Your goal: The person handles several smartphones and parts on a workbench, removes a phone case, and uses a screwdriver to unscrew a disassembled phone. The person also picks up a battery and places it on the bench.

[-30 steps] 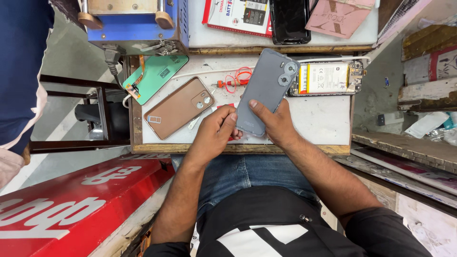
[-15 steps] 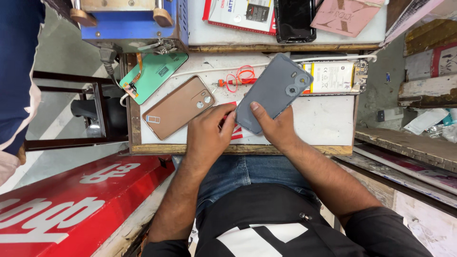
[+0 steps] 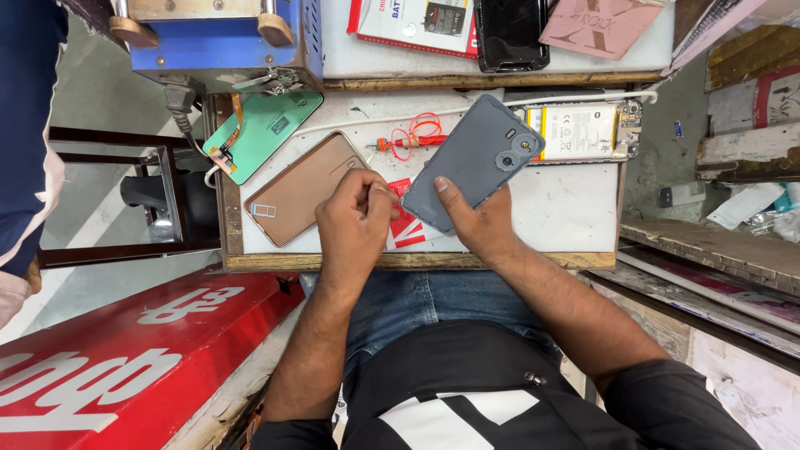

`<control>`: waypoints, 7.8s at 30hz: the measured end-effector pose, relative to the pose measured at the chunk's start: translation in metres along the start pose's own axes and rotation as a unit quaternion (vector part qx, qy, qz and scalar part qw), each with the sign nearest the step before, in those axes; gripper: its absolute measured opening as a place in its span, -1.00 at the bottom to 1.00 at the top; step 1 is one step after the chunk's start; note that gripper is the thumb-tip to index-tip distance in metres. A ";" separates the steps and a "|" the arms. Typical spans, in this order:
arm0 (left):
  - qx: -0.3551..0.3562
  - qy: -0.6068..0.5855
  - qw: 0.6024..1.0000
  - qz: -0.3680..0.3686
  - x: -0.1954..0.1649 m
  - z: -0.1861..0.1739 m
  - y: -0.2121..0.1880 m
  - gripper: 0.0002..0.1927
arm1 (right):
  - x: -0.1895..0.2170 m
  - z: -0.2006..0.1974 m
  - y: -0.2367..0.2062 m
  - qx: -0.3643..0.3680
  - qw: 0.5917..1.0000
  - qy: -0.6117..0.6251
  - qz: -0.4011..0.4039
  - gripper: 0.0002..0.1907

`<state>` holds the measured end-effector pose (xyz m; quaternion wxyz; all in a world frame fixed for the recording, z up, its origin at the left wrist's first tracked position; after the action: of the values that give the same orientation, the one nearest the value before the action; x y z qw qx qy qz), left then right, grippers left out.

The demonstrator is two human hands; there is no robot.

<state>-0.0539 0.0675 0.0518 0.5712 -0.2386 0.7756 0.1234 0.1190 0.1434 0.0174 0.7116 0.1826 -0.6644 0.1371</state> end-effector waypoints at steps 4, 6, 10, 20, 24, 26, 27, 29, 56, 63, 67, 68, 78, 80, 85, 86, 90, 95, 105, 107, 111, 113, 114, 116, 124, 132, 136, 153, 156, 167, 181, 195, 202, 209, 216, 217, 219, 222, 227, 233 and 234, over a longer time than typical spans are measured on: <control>0.005 0.209 0.970 0.124 -0.017 -0.002 -0.002 -0.84 | -0.002 0.000 -0.001 0.003 1.000 0.008 0.007 -0.77; 0.025 0.200 0.961 0.190 -0.025 0.005 -0.003 -0.81 | -0.003 0.001 0.000 0.006 1.000 0.006 0.000 -0.77; -0.006 0.193 0.968 0.157 -0.017 0.005 -0.002 -0.89 | -0.005 -0.002 0.001 -0.006 1.000 -0.025 0.002 -0.74; 0.089 0.040 0.995 0.011 0.007 0.007 -0.013 -0.80 | -0.011 -0.010 0.006 -0.044 0.986 0.131 0.089 -0.63; 0.083 0.085 0.992 0.039 0.002 0.017 -0.015 -0.87 | -0.005 -0.008 0.006 -0.018 0.995 0.079 0.062 -0.64; 0.080 0.095 0.990 0.067 -0.001 0.018 -0.014 -0.89 | -0.004 -0.009 0.006 -0.025 0.996 0.059 0.054 -0.65; 0.079 0.100 0.989 0.080 -0.003 0.019 -0.015 -0.90 | -0.003 -0.008 0.006 -0.022 0.997 0.054 0.049 -0.65; 0.034 0.137 0.983 0.121 -0.007 0.017 -0.014 -0.90 | -0.003 -0.007 0.007 -0.012 0.998 0.045 0.038 -0.65; -0.159 0.313 0.908 0.227 0.009 -0.038 0.014 -0.89 | -0.015 -0.015 0.005 -0.052 0.999 0.012 0.009 -0.65; 0.033 0.073 0.993 0.087 0.008 -0.001 -0.012 -0.77 | -0.020 -0.018 0.003 -0.061 0.996 0.070 0.005 -0.67; 0.068 -0.038 0.996 0.034 0.011 0.025 -0.011 -0.89 | -0.025 -0.015 0.002 -0.045 0.990 0.132 0.012 -0.66; 0.065 -0.046 0.997 0.019 0.015 0.027 -0.010 -0.88 | -0.025 -0.013 0.002 -0.035 0.989 0.141 0.012 -0.66; 0.057 -0.126 0.990 0.004 0.025 0.037 0.002 -0.64 | -0.025 -0.007 0.001 0.020 0.997 0.064 0.045 -0.74; 0.092 -0.125 0.988 0.020 0.022 0.038 0.002 -0.70 | -0.024 -0.007 0.003 0.020 0.994 0.087 0.064 -0.73; 0.144 -0.121 0.982 0.016 0.022 0.035 -0.001 -0.80 | -0.009 -0.007 0.004 -0.004 0.998 0.060 0.007 -0.74; 0.147 -0.132 0.980 0.010 0.023 0.037 -0.001 -0.81 | -0.008 -0.007 0.005 -0.008 0.998 0.066 0.012 -0.74; 0.160 -0.190 0.969 -0.003 0.025 0.042 -0.003 -0.80 | -0.007 -0.007 0.006 -0.018 0.994 0.107 0.017 -0.72; 0.135 -0.203 0.970 0.000 0.023 0.050 -0.006 -0.77 | -0.014 -0.008 0.009 -0.017 0.975 0.218 0.041 -0.70; 0.047 -0.223 0.973 -0.035 0.033 0.053 -0.004 -0.66 | -0.001 0.005 0.005 0.058 0.984 0.161 0.038 -0.70; 0.067 -0.241 0.968 -0.030 0.032 0.058 -0.004 -0.69 | 0.003 0.004 0.005 0.051 0.984 0.169 0.039 -0.69; 0.111 -0.276 0.955 -0.018 0.025 0.066 -0.008 -0.76 | 0.002 -0.004 0.008 -0.018 0.983 0.176 0.041 -0.70; 0.118 -0.270 0.955 -0.009 0.023 0.067 -0.013 -0.72 | -0.003 -0.009 0.009 -0.056 0.985 0.159 0.042 -0.71; 0.125 -0.269 0.955 -0.006 0.022 0.067 -0.014 -0.69 | -0.004 -0.008 0.009 -0.050 0.985 0.161 0.031 -0.71; 0.097 -0.250 0.963 -0.013 0.025 0.065 -0.011 -0.73 | -0.005 -0.009 0.008 -0.039 0.986 0.162 0.009 -0.73; 0.052 -0.227 0.972 -0.028 0.033 0.060 -0.002 -0.70 | 0.001 -0.001 0.004 0.020 0.995 0.093 0.007 -0.70; 0.092 -0.179 0.979 0.012 0.028 0.060 -0.001 -0.76 | 0.006 -0.004 0.007 -0.009 0.993 0.117 0.008 -0.71; 0.137 -0.230 0.963 -0.026 0.028 0.054 -0.002 -0.84 | -0.002 -0.009 0.006 -0.042 0.996 0.082 -0.004 -0.72; -0.054 0.308 0.935 0.167 -0.020 0.019 0.001 -0.85 | 0.008 0.004 -0.002 -0.030 0.973 -0.157 -0.165 -0.81; -0.067 0.298 0.933 0.191 -0.021 0.018 -0.001 -0.86 | 0.006 0.002 -0.003 -0.033 0.971 -0.159 -0.172 -0.81; 0.272 0.267 0.868 0.318 -0.021 0.072 -0.080 -0.64 | -0.012 -0.009 0.003 -0.045 0.995 -0.050 -0.078 -0.77; 0.080 -0.243 0.966 -0.040 0.015 0.042 -0.004 -0.73 | 0.004 -0.009 0.023 0.117 0.972 0.147 0.141 -0.65; 0.160 -0.252 0.955 0.007 0.028 0.059 -0.009 -0.63 | -0.001 -0.010 -0.002 0.107 0.970 0.183 0.117 -0.45; 0.154 -0.188 0.970 0.016 0.027 0.061 -0.008 -0.80 | -0.009 -0.020 -0.002 0.088 0.986 0.105 0.099 -0.58; 0.112 -0.117 0.986 0.047 0.021 0.059 -0.010 -0.85 | 0.010 -0.023 0.001 0.063 0.996 -0.013 0.059 -0.62; 0.089 -0.026 0.987 0.128 0.015 0.059 -0.011 -0.87 | 0.015 -0.026 0.005 0.048 0.989 -0.120 0.065 -0.72; 0.084 -0.016 0.986 0.140 0.015 0.059 -0.012 -0.86 | 0.015 -0.026 0.006 0.053 0.990 -0.113 0.062 -0.71; 0.077 -0.012 0.985 0.153 0.014 0.058 -0.012 -0.85 | 0.016 -0.025 0.007 0.069 0.990 -0.106 0.057 -0.69; 0.081 -0.013 0.986 0.146 0.015 0.057 -0.012 -0.84 | 0.018 -0.027 0.007 0.090 0.988 -0.111 0.058 -0.65; 0.101 -0.028 0.986 0.128 0.016 0.058 -0.012 -0.84 | 0.021 -0.028 0.008 0.098 0.988 -0.114 0.040 -0.63; 0.124 -0.040 0.987 0.093 0.017 0.060 -0.011 -0.90 | 0.019 -0.028 0.009 0.101 0.984 -0.147 0.029 -0.69; 0.130 -0.045 0.987 0.080 0.018 0.061 -0.011 -0.91 | 0.018 -0.028 0.009 0.099 0.983 -0.152 0.032 -0.69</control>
<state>-0.0020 0.0823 0.0165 0.6196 -0.0938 0.7754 0.0772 0.1419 0.1631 0.0348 0.5758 0.2491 -0.7538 0.1954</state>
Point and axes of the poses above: each hand's wrist, its own y-axis towards the middle knuckle, its own z-axis out of the palm, x = y × z, the point moved 6 cm from there along y, towards the middle knuckle, and after that the axes turned 10 degrees about y, right-handed, at the moved point
